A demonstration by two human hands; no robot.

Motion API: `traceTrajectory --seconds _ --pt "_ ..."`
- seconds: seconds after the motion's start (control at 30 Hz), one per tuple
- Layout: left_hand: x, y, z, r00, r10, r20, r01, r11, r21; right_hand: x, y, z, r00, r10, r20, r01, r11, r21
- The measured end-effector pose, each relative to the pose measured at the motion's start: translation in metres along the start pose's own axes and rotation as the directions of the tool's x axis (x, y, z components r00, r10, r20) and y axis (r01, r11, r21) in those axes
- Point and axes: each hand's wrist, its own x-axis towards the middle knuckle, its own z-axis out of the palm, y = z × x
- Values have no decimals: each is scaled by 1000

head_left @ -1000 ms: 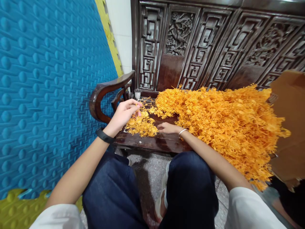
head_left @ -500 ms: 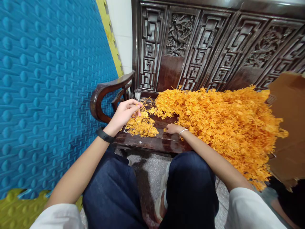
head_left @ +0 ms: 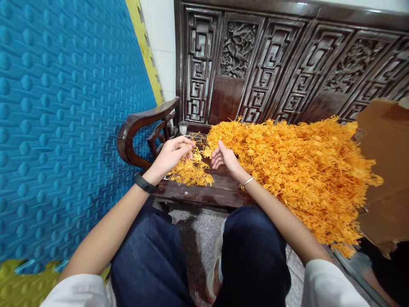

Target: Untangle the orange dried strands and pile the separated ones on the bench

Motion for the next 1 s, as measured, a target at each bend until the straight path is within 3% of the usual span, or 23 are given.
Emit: traceTrajectory --seconds 0.2,0.3,0.4,0.47,0.53,0.57,0.63,0.77,1.0 --pt "2 0 5 1000 28 -3 -28 999 19 -17 -21 10 993 -113 18 112 993 33" --pt "2 0 7 1000 13 20 -14 999 52 -17 -22 10 979 -196 -55 198 980 37" --pt "2 1 11 1000 14 -8 -14 997 72 -18 -26 11 932 -332 -146 331 943 -28" --pt "0 2 13 987 95 -129 -86 994 67 -21 -32 12 910 -383 -155 381 923 -46" --pt "-3 5 16 942 238 -238 -222 971 94 -26 -39 13 909 -395 -131 399 917 -1" --pt "-6 7 18 922 304 -241 -285 952 111 -29 -43 14 913 -393 -110 398 917 28" --pt "-11 11 21 918 370 -145 -356 928 114 -36 -49 17 920 -388 -61 392 918 58" --pt "-19 17 24 944 323 75 -330 936 121 -45 -55 24 907 -422 0 422 906 33" --pt "-12 14 16 978 172 119 -195 955 225 -42 -52 24 882 -471 0 471 881 43"
